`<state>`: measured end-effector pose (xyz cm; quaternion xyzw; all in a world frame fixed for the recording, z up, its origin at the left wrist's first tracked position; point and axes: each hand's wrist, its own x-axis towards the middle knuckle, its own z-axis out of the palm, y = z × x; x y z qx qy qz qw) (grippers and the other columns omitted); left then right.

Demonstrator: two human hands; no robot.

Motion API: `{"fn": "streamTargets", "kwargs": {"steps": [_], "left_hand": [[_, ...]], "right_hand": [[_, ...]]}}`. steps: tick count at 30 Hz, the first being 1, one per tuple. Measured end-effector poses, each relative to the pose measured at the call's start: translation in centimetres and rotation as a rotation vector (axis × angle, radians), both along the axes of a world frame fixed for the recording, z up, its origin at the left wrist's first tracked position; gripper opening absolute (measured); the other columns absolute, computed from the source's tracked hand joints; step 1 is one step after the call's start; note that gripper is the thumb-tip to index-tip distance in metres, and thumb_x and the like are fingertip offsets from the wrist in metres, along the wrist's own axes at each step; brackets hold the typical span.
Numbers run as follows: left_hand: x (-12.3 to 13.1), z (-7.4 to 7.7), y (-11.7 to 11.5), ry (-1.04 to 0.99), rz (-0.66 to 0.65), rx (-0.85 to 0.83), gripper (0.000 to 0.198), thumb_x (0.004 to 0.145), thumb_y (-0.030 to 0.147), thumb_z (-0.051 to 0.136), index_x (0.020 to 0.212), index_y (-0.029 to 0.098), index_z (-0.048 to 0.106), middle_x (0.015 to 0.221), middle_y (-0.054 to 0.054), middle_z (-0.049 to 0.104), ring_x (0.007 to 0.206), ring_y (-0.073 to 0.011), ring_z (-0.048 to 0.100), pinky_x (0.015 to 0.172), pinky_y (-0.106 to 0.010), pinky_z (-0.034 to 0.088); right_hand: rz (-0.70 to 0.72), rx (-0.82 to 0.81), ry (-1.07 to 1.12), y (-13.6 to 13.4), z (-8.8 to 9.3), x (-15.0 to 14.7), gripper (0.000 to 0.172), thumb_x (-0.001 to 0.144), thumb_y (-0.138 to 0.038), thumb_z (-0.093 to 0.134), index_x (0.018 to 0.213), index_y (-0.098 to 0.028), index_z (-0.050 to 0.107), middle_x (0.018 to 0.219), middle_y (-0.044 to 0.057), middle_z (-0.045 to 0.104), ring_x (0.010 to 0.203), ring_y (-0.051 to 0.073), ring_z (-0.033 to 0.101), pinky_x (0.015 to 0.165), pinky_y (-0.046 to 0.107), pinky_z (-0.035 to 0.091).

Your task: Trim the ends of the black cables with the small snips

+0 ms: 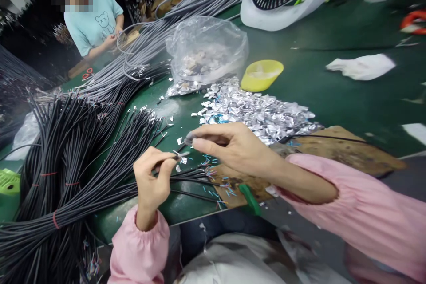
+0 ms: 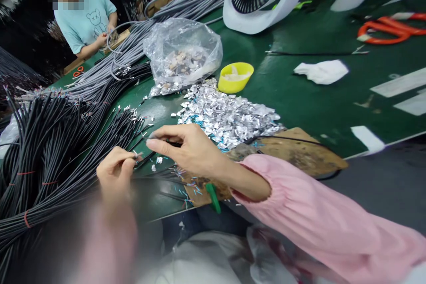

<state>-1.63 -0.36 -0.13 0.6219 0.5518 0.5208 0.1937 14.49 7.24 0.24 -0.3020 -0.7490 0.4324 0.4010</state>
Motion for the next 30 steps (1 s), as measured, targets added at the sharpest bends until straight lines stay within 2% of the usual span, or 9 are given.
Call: {"fn": "streamTargets", "kwargs": {"steps": [3, 10, 15, 18, 20, 22, 26, 28, 30], "left_hand": [[0.6, -0.6, 0.0, 0.257, 0.163, 0.197, 0.009, 0.08, 0.015, 0.06, 0.08, 0.02, 0.067, 0.068, 0.001, 0.061, 0.062, -0.01, 0.054, 0.058, -0.022, 0.042], [1.5, -1.1, -0.3, 0.467, 0.219, 0.173, 0.007, 0.081, 0.017, 0.058, 0.079, 0.018, 0.065, 0.066, 0.0, 0.058, 0.057, -0.0093, 0.052, 0.054, -0.021, 0.039], [2.0, -1.5, 0.0, 0.387, 0.179, -0.031, 0.027, 0.088, 0.023, 0.045, 0.065, 0.017, 0.058, 0.06, 0.0, 0.05, 0.056, -0.0101, 0.047, 0.053, -0.023, 0.034], [1.9, -1.2, 0.4, 0.066, 0.091, -0.243, 0.042, 0.091, 0.036, 0.038, 0.054, 0.018, 0.043, 0.05, 0.003, 0.037, 0.047, -0.0091, 0.037, 0.048, -0.023, 0.029], [1.4, -0.6, 0.5, -0.218, -0.031, -0.373, 0.048, 0.088, 0.05, 0.037, 0.053, 0.019, 0.034, 0.047, 0.005, 0.029, 0.04, -0.0072, 0.026, 0.041, -0.023, 0.023], [0.9, 0.0, 0.5, -0.377, -0.178, -0.456, 0.052, 0.082, 0.06, 0.041, 0.052, 0.02, 0.03, 0.046, 0.006, 0.024, 0.039, -0.0058, 0.019, 0.038, -0.023, 0.017], [0.5, 0.5, 0.3, -0.273, -0.345, -0.52, 0.055, 0.08, 0.06, 0.046, 0.046, 0.018, 0.036, 0.046, 0.004, 0.029, 0.042, -0.0062, 0.023, 0.041, -0.023, 0.019], [0.7, 0.3, 0.3, -0.177, -0.294, -0.515, 0.052, 0.081, 0.055, 0.049, 0.047, 0.016, 0.046, 0.045, 0.003, 0.036, 0.043, -0.007, 0.03, 0.043, -0.023, 0.023], [0.9, 0.0, 0.5, -0.169, -0.175, -0.493, 0.043, 0.079, 0.049, 0.054, 0.053, 0.014, 0.058, 0.047, 0.002, 0.043, 0.045, -0.0075, 0.036, 0.044, -0.022, 0.027]], "right_hand": [[0.035, -0.004, 0.003, 0.0, 0.2, 0.1, 0.021, 0.079, -0.032, 0.06, 0.067, -0.016, 0.065, 0.06, 0.002, 0.061, 0.05, 0.01, 0.052, 0.043, 0.021, 0.041], [-0.084, 0.563, -0.053, -0.4, -0.5, 0.3, 0.022, 0.08, -0.01, 0.045, 0.076, -0.018, 0.064, 0.072, 0.006, 0.064, 0.06, 0.013, 0.057, 0.05, 0.022, 0.044], [-0.079, 0.732, -0.163, -0.3, -1.0, 0.4, 0.026, 0.077, -0.01, 0.041, 0.077, -0.02, 0.065, 0.072, 0.005, 0.067, 0.058, 0.013, 0.058, 0.047, 0.023, 0.041], [-0.055, 0.801, -0.034, -0.5, -1.2, -0.1, 0.024, 0.076, -0.008, 0.044, 0.077, -0.019, 0.064, 0.069, 0.005, 0.066, 0.056, 0.012, 0.057, 0.046, 0.023, 0.04], [-0.038, 0.699, 0.063, -0.7, -1.2, -0.6, 0.022, 0.077, -0.008, 0.046, 0.076, -0.019, 0.064, 0.07, 0.005, 0.066, 0.056, 0.012, 0.057, 0.047, 0.023, 0.04], [-0.013, 0.426, 0.14, -0.7, -1.2, -1.3, 0.017, 0.08, -0.014, 0.05, 0.072, -0.019, 0.063, 0.067, 0.004, 0.063, 0.057, 0.012, 0.056, 0.048, 0.023, 0.042], [0.102, -0.102, 0.215, -0.3, -1.0, -2.0, 0.023, 0.078, -0.035, 0.058, 0.064, -0.017, 0.058, 0.058, 0.0, 0.055, 0.053, 0.011, 0.05, 0.049, 0.024, 0.043], [0.042, -0.135, 0.246, 0.1, -0.7, -1.6, 0.022, 0.076, -0.037, 0.06, 0.065, -0.017, 0.057, 0.059, -0.001, 0.055, 0.054, 0.011, 0.051, 0.05, 0.025, 0.043], [-0.139, -0.021, 0.242, 0.5, -0.4, -0.8, 0.017, 0.077, -0.031, 0.061, 0.066, -0.018, 0.058, 0.063, 0.0, 0.056, 0.057, 0.012, 0.052, 0.053, 0.025, 0.043]]}}
